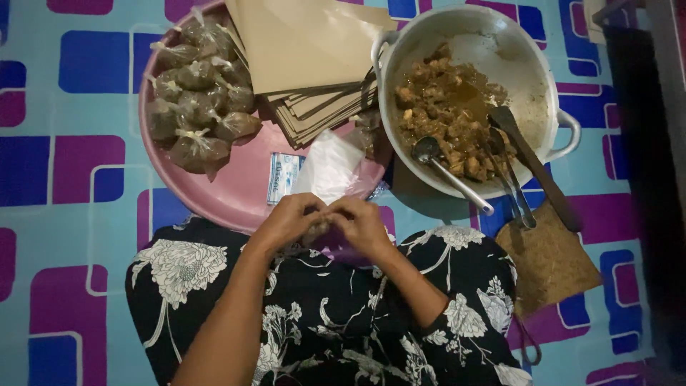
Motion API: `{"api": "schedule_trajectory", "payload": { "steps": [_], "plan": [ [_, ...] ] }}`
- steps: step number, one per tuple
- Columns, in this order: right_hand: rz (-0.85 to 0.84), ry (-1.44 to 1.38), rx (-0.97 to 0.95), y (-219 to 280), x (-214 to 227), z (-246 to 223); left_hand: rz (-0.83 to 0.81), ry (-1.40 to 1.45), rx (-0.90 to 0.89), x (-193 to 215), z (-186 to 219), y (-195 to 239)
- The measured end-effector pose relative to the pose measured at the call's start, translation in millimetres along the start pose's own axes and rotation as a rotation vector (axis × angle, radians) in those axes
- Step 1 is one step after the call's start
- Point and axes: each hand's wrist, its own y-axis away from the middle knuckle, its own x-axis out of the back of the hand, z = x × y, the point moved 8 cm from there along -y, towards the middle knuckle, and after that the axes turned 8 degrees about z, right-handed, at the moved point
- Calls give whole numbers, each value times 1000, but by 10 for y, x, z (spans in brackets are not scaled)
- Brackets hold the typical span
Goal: Packaging cooked food into small plastic bags using a spoon and tying them shut.
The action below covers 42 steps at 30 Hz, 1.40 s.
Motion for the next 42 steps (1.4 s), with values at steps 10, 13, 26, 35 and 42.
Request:
{"api": "schedule_trajectory", "payload": {
  "steps": [10,13,26,35,42],
  "plan": [
    [226,-685,-998,380,-338,962,146,-315,-223,-401,-446,-158],
    [207,-737,-1084,481,-463,1272,192,-438,-299,-542,-583,-235],
    [226,-692,-991,432,-440,1144,269,-454,-366,-489,-448,-163],
    [99,-552,-822,264,-371,916,317,-438,-361,-436,-401,-134],
    [-71,-331,-562,76,-246,565,271,-413,-393,-456,-404,-133]
  ]
}}
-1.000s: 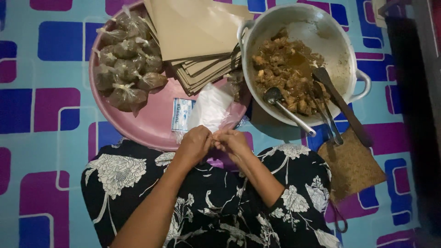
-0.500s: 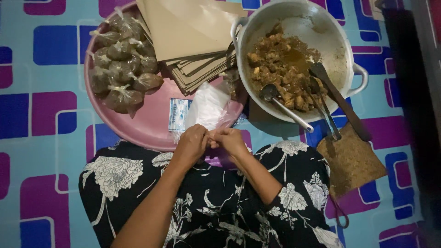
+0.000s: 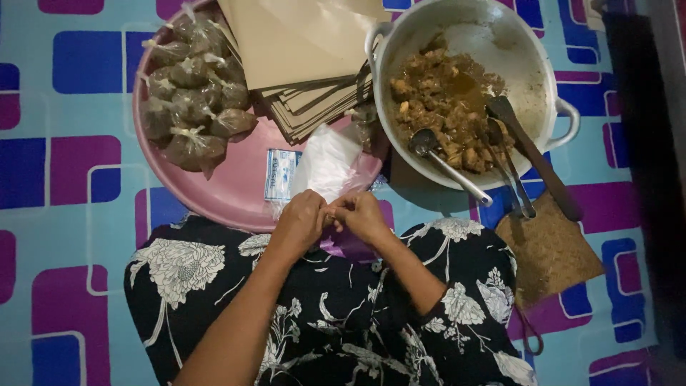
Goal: Packaging cooked food into small plastic bags using a spoon and tying them shut.
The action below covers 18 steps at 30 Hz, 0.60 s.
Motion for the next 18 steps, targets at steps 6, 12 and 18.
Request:
{"api": "schedule_trajectory", "payload": {
  "steps": [6,12,18],
  "plan": [
    [-93,39,-46,93,58,-328,-51,55,117,107,20,6],
    [-135,-231,-218,2,44,9,-12,279,297,173,-97,-12],
    [-182,-364,-273,82,-35,-112,-10,510,510,140,-182,67]
  ]
}}
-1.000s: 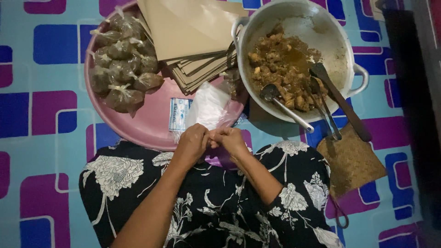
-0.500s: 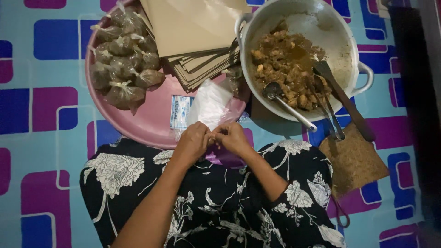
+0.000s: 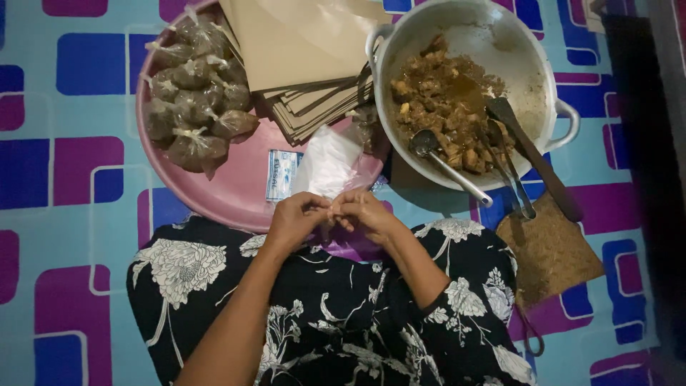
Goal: Packaging cooked food into small plastic bags using a spoon and tying them shut.
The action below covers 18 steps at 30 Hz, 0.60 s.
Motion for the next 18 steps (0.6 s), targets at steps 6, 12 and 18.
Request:
{"api": "schedule_trajectory", "payload": {
  "steps": [6,12,18],
  "plan": [
    [-14,-69,-65,-170,83,320,-17,-24,-83,-32,157,44],
    [9,-187,-119,-222,161,422,29,19,-126,104,338,102],
    [-1,-209,-94,-196,72,370,105,-51,-245,138,294,40]
  ]
}}
